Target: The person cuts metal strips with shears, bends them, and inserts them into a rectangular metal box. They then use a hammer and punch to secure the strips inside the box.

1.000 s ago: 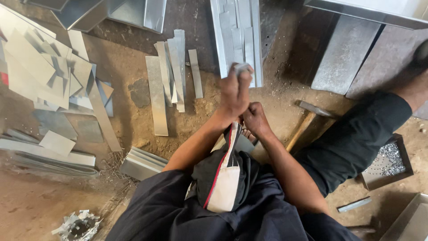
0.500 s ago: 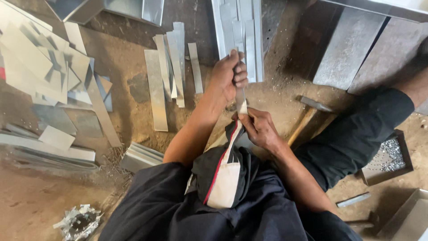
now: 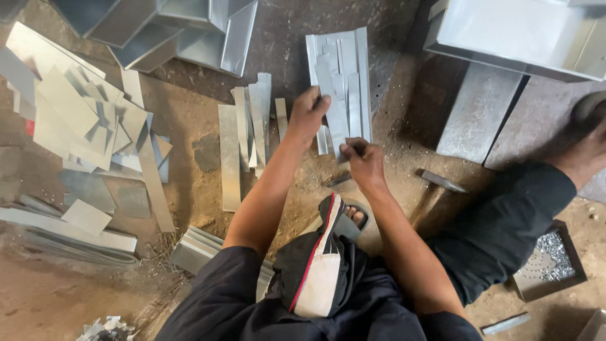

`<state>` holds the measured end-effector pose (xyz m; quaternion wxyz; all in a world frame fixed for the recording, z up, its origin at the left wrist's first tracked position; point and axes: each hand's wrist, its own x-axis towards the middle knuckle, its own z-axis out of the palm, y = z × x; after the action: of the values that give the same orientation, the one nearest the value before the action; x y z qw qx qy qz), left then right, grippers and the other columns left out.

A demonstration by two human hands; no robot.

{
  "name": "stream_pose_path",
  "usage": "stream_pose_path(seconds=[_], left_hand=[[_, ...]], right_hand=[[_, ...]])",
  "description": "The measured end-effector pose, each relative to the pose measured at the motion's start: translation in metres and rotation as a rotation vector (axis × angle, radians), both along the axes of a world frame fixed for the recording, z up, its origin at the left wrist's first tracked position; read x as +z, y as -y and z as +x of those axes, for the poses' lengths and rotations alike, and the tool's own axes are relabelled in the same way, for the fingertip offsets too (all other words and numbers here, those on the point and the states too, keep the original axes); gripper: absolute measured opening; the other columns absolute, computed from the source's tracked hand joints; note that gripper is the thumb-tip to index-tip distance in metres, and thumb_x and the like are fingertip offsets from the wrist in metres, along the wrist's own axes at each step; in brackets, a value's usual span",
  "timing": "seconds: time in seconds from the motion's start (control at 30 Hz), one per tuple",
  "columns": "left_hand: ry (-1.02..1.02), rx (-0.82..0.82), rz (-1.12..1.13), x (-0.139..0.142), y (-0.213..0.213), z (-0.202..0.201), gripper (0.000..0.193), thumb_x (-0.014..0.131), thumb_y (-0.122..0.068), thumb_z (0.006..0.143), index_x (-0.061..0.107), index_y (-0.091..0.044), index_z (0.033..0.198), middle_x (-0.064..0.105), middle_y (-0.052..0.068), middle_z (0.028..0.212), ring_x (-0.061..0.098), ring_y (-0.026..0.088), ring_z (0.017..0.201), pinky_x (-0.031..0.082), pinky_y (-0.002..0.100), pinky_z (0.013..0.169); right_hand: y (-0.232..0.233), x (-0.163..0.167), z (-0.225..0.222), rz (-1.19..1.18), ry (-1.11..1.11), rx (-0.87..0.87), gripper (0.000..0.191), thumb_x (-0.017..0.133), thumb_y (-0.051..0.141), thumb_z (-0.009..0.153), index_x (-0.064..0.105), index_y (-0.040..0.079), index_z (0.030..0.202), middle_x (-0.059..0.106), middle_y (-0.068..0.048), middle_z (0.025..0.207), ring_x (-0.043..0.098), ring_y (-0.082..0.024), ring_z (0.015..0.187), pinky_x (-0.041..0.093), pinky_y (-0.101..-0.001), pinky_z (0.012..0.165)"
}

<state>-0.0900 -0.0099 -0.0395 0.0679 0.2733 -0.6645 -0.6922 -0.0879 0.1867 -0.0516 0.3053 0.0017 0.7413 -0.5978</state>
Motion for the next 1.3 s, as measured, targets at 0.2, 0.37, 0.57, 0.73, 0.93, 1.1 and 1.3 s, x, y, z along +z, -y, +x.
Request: stream_pose_path(seconds=[0.2, 0.37, 0.57, 0.73, 0.93, 1.1, 1.3], left_hand=[[-0.014, 0.029, -0.798, 0.02, 0.024, -0.031, 0.058, 0.083, -0.019, 0.082, 0.058, -0.01, 0.134, 0.06, 0.012, 0.111, 0.057, 0.03, 0.109, 0.046, 0.045, 0.095], [-0.011, -0.125, -0.931, 0.012, 0.021, -0.018, 0.074, 0.088, -0.025, 0.077, 0.054, -0.014, 0.142, 0.046, 0.01, 0.149, 0.042, 0.038, 0.139, 0.034, 0.054, 0.116], [0.175, -0.29, -1.073, -0.005, 0.021, -0.014, 0.08, 0.088, -0.03, 0.078, 0.051, -0.014, 0.147, 0.03, 0.006, 0.163, 0.018, 0.039, 0.152, 0.02, 0.069, 0.115], [0.127, -0.267, -1.163, -0.013, 0.018, -0.013, 0.079, 0.088, -0.029, 0.077, 0.054, -0.011, 0.146, 0.029, 0.005, 0.165, 0.018, 0.037, 0.154, 0.02, 0.067, 0.118], [0.167, -0.309, -1.132, -0.012, 0.02, -0.014, 0.079, 0.086, -0.028, 0.08, 0.051, -0.011, 0.148, 0.026, 0.006, 0.165, 0.016, 0.036, 0.154, 0.02, 0.065, 0.118], [0.168, -0.318, -1.073, -0.005, 0.02, -0.014, 0.076, 0.083, -0.029, 0.086, 0.047, -0.011, 0.15, 0.026, 0.005, 0.166, 0.016, 0.034, 0.154, 0.019, 0.063, 0.119], [0.039, -0.032, -1.0, -0.002, 0.022, 0.031, 0.068, 0.082, -0.023, 0.086, 0.051, -0.013, 0.146, 0.041, 0.01, 0.159, 0.034, 0.037, 0.15, 0.026, 0.055, 0.122]], right_hand=[[0.039, -0.003, -0.041, 0.101, -0.126, -0.111, 0.02, 0.079, 0.01, 0.087, 0.079, -0.004, 0.101, 0.076, -0.009, 0.084, 0.065, -0.013, 0.073, 0.052, -0.0296, 0.067], [0.047, -0.006, -0.035, 0.159, -0.099, -0.078, 0.022, 0.079, 0.01, 0.085, 0.078, -0.003, 0.102, 0.078, -0.011, 0.086, 0.069, -0.016, 0.075, 0.055, -0.0311, 0.069], [0.05, -0.006, -0.032, 0.368, -0.259, 0.064, 0.022, 0.08, 0.014, 0.084, 0.079, -0.001, 0.1, 0.077, -0.02, 0.088, 0.076, -0.027, 0.077, 0.057, -0.0371, 0.076], [0.051, 0.0, -0.022, 0.409, -0.562, 0.075, 0.014, 0.079, 0.013, 0.083, 0.076, 0.0, 0.087, 0.074, -0.021, 0.083, 0.072, -0.036, 0.076, 0.055, -0.0439, 0.072], [0.039, -0.001, -0.021, 0.404, -0.624, 0.087, 0.014, 0.078, 0.008, 0.086, 0.074, 0.001, 0.098, 0.071, -0.018, 0.096, 0.069, -0.036, 0.088, 0.054, -0.0446, 0.078], [0.017, -0.009, -0.027, 0.416, -0.933, 0.121, 0.032, 0.077, 0.001, 0.086, 0.065, 0.002, 0.115, 0.065, -0.014, 0.126, 0.06, -0.034, 0.11, 0.052, -0.0421, 0.093], [0.028, -0.015, -0.024, 0.127, -0.504, 0.037, 0.047, 0.058, -0.008, 0.089, 0.063, 0.0, 0.135, 0.061, -0.019, 0.122, 0.062, -0.028, 0.106, 0.057, -0.0384, 0.082]])
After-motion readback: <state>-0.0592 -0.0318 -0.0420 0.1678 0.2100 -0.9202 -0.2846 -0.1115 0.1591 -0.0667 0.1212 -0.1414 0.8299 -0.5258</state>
